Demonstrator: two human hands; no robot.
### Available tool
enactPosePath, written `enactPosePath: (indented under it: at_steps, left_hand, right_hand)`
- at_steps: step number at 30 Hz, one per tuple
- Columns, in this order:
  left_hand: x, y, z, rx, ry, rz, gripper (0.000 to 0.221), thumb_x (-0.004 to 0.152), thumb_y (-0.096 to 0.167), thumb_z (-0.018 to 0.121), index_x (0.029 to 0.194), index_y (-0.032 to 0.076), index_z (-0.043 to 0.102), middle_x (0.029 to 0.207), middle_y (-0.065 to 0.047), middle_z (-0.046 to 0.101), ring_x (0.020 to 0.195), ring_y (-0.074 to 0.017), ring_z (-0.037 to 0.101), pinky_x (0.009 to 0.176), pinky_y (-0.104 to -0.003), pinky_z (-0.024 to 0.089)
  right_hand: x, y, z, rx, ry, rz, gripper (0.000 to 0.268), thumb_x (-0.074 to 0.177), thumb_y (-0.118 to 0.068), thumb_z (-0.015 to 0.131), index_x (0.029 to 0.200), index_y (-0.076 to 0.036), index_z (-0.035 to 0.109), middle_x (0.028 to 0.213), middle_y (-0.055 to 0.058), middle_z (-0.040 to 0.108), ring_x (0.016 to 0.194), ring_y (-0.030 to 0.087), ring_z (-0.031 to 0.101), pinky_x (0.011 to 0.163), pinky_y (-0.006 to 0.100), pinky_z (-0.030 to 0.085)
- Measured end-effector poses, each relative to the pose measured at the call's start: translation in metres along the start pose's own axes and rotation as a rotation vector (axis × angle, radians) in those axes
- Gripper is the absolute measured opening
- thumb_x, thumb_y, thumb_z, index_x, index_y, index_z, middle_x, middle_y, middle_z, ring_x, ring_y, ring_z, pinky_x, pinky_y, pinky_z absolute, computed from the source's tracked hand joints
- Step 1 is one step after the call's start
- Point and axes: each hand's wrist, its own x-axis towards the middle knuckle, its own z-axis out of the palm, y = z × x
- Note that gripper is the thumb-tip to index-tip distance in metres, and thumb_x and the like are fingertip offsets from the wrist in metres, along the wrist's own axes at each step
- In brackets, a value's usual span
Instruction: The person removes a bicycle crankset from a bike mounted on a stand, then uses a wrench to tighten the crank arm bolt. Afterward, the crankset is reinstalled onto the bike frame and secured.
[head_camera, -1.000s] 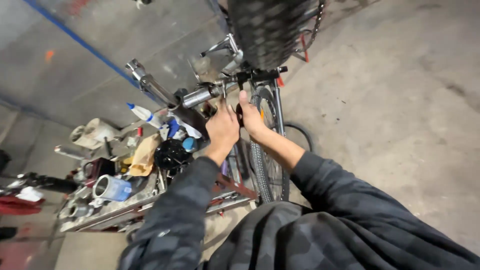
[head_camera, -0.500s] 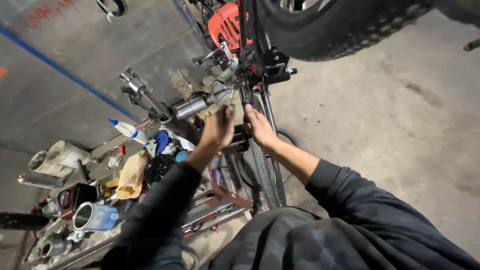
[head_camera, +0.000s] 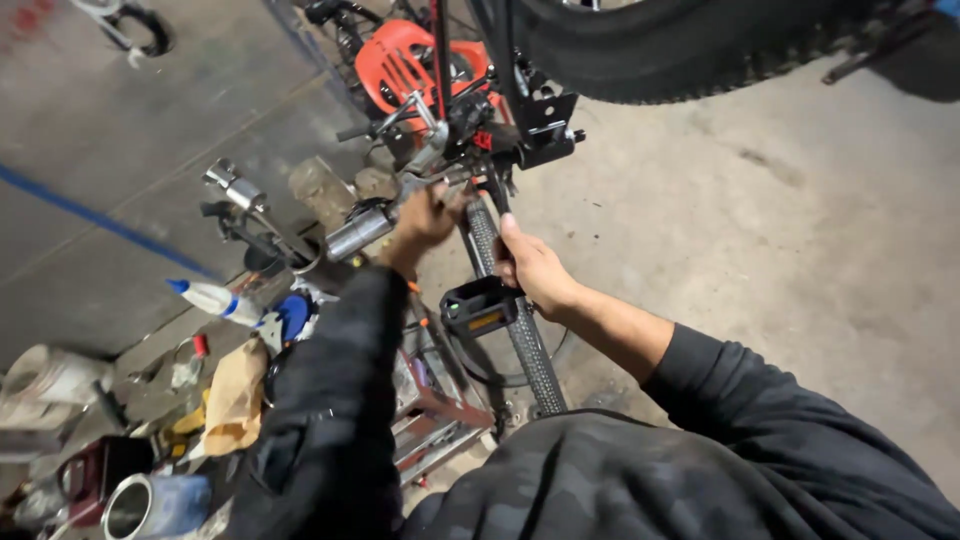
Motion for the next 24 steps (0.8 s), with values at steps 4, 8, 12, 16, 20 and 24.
enactPosePath:
  at_steps: [4,8,12,16,20,24]
  left_hand:
    - [0.089,-0.009,-0.058,0.492,0.085,0.334,0.018,0.083,0.023,0.061,0.092,0.013,0.073,0.071,-0.017,0.070,0.074,-0.0370,0.074,0.063,-0.048,0.056]
    - [0.107,0.089,-0.154,-0.028,0.043,-0.058,0.038,0.087,0.026,0.063,0.099,-0.007,0.050,0.079,-0.005,0.062,0.062,-0.0174,0.057,0.057,-0.029,0.058]
    - [0.004,0.195,-0.178,1.262,-0.146,0.614,0.009,0.077,0.028,0.074,0.078,0.020,0.078,0.073,-0.003,0.074,0.058,-0.0236,0.067,0.053,-0.042,0.052]
    - [-0.096,0.171,-0.108,1.040,0.085,0.546,0.010,0.074,0.017,0.060,0.079,0.015,0.069,0.059,0.000,0.059,0.047,-0.0225,0.064,0.039,-0.048,0.047]
    - [-0.147,0.160,-0.095,0.608,-0.327,-0.169,0.080,0.094,0.011,0.050,0.165,0.006,0.014,0.084,-0.010,0.073,0.071,-0.0340,0.076,0.065,-0.054,0.059]
    - [-0.164,0.083,-0.062,0.492,0.211,0.051,0.051,0.099,0.024,0.047,0.149,0.017,0.053,0.084,-0.019,0.072,0.063,-0.0468,0.071,0.058,-0.063,0.056]
  right_hand:
    - [0.010,0.007,-0.007,0.052,-0.079,0.004,0.059,0.105,-0.065,0.044,0.074,-0.016,0.053,0.059,-0.002,0.040,0.048,0.010,0.043,0.043,0.020,0.032]
    - [0.014,0.008,-0.012,0.117,-0.186,0.049,0.055,0.106,-0.057,0.038,0.078,-0.012,0.054,0.063,0.001,0.048,0.054,0.011,0.040,0.051,0.026,0.032]
    - [0.022,0.018,-0.011,0.120,-0.300,-0.015,0.053,0.109,-0.050,0.035,0.077,-0.011,0.053,0.061,0.000,0.046,0.052,0.010,0.038,0.049,0.025,0.032]
    - [0.018,0.020,-0.002,0.073,-0.119,-0.109,0.050,0.109,-0.053,0.043,0.075,-0.017,0.047,0.059,-0.002,0.040,0.047,0.010,0.044,0.045,0.022,0.033]
    - [0.022,0.025,-0.004,0.135,-0.113,-0.104,0.049,0.107,-0.053,0.051,0.079,-0.013,0.055,0.067,0.001,0.043,0.056,0.013,0.054,0.051,0.022,0.041]
    - [0.051,0.054,-0.020,0.023,-0.040,-0.025,0.056,0.101,-0.060,0.058,0.102,-0.004,0.062,0.095,0.014,0.061,0.084,0.024,0.065,0.073,0.038,0.059]
